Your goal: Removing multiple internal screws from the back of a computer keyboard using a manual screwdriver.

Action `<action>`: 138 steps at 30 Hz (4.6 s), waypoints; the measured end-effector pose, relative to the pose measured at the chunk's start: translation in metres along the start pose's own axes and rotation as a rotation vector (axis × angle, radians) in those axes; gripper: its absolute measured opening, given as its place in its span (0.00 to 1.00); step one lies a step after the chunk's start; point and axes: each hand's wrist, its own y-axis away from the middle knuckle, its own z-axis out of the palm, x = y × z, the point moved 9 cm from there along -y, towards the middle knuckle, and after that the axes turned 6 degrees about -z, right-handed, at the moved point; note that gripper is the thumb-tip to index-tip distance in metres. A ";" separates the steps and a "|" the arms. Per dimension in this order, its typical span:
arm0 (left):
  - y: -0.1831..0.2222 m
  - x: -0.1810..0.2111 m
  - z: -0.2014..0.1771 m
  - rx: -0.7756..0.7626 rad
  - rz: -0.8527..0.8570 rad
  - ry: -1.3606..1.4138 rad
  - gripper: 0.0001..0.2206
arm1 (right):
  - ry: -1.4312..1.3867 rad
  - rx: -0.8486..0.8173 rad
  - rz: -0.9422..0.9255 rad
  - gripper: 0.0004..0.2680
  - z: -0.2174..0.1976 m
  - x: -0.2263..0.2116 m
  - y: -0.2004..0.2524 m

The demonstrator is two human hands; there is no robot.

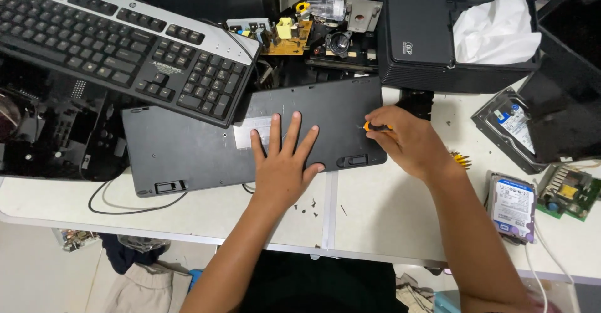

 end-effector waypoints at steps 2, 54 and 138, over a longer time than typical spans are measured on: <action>-0.001 -0.002 0.002 0.009 -0.002 0.003 0.33 | 0.020 0.008 0.014 0.09 0.003 0.008 0.000; 0.002 -0.001 0.000 0.094 0.034 0.034 0.32 | 0.075 0.624 -0.480 0.10 -0.022 -0.034 0.036; -0.007 0.038 0.002 0.332 0.205 0.136 0.29 | -0.114 0.704 -0.452 0.11 -0.031 -0.035 0.039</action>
